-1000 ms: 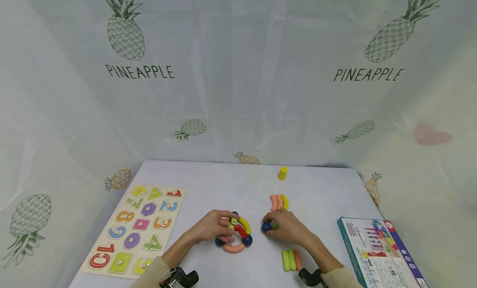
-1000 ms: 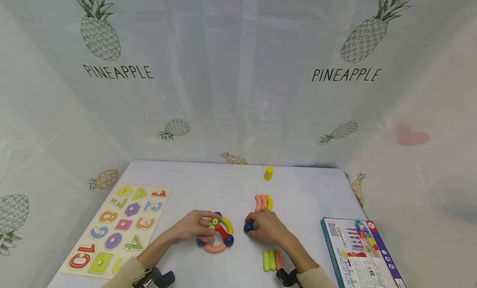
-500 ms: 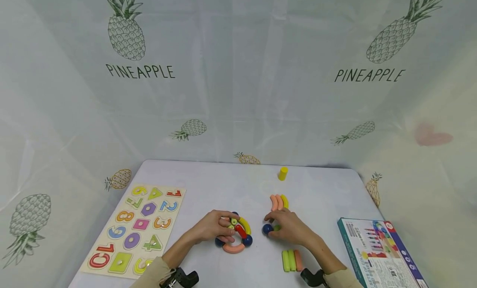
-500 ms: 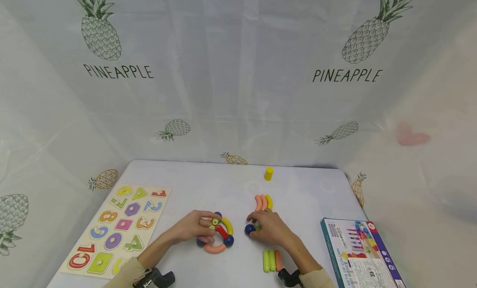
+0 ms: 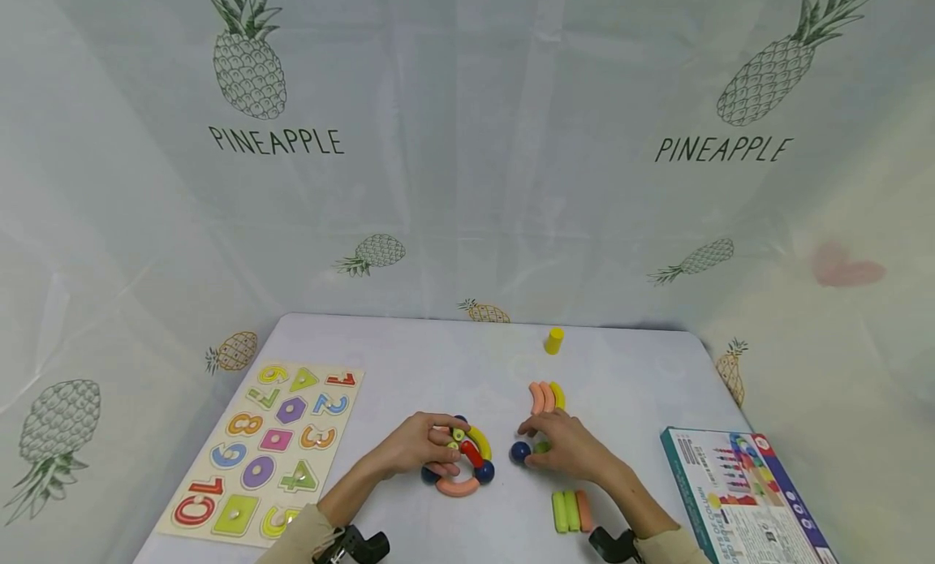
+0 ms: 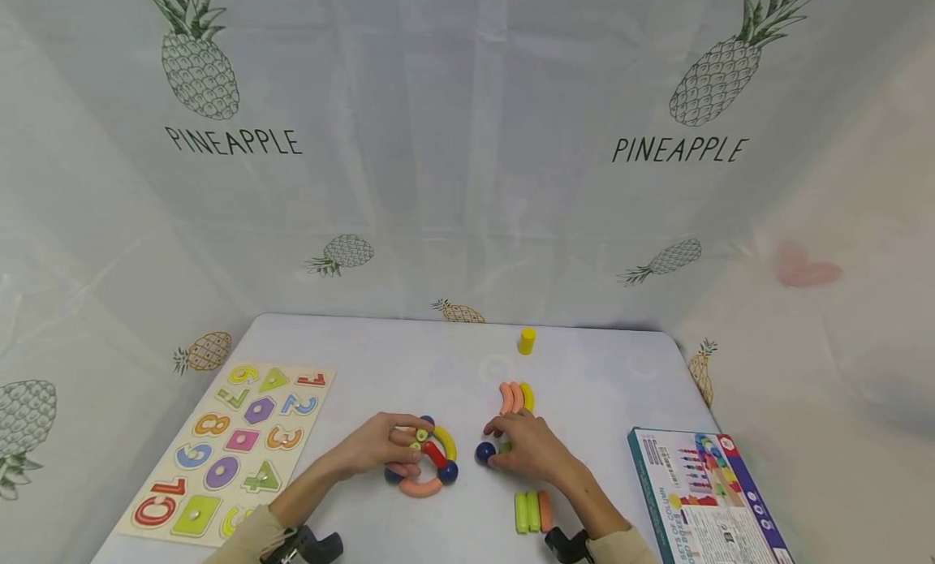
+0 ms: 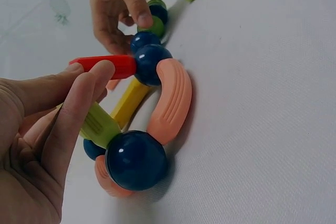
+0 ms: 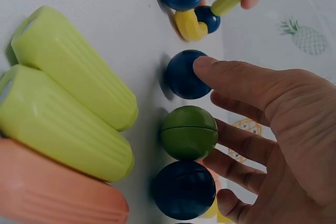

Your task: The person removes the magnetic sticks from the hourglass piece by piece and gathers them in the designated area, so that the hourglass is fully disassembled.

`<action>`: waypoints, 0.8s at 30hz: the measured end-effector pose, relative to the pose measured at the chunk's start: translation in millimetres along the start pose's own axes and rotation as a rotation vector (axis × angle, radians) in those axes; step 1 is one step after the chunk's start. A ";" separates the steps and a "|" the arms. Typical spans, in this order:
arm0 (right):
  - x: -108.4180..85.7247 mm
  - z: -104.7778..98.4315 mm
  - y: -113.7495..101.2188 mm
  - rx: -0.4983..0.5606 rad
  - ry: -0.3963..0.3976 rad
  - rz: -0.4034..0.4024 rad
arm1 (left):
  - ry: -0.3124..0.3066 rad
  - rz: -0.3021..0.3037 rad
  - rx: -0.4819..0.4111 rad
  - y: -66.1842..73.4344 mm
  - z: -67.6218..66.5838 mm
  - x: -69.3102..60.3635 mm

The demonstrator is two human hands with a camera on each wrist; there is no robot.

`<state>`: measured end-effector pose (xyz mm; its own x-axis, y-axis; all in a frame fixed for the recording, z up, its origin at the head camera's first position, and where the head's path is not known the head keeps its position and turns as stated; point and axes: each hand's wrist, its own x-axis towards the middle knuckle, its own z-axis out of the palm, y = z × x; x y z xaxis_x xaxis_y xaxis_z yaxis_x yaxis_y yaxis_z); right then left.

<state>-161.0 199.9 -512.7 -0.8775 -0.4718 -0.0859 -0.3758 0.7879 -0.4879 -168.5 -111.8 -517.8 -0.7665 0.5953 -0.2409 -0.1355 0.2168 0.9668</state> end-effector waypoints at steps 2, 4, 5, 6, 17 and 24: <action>-0.1 0.2 -0.5 -0.007 0.002 -0.002 | 0.002 0.001 0.001 0.2 0.2 -0.5; 0.1 0.4 -0.8 -0.008 0.003 -0.003 | 0.004 0.004 0.002 0.6 0.4 -1.0; 0.3 0.6 -0.8 -0.008 0.002 -0.002 | 0.005 0.005 0.002 0.7 0.6 -1.2; 0.7 0.9 -0.8 -0.007 0.000 0.000 | 0.005 0.006 0.002 0.7 0.7 -1.3; 4.9 1.2 -2.9 0.024 -0.019 0.003 | -0.004 -0.005 -0.001 -3.4 -6.6 -3.6; 10.8 0.1 -16.6 0.103 0.020 -0.069 | -0.002 -0.009 -0.010 -3.0 -10.2 -6.7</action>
<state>-164.1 181.6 -505.6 -0.8568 -0.5146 -0.0320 -0.4039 0.7085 -0.5788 -169.4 -124.3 -518.2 -0.7638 0.5954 -0.2494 -0.1481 0.2144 0.9655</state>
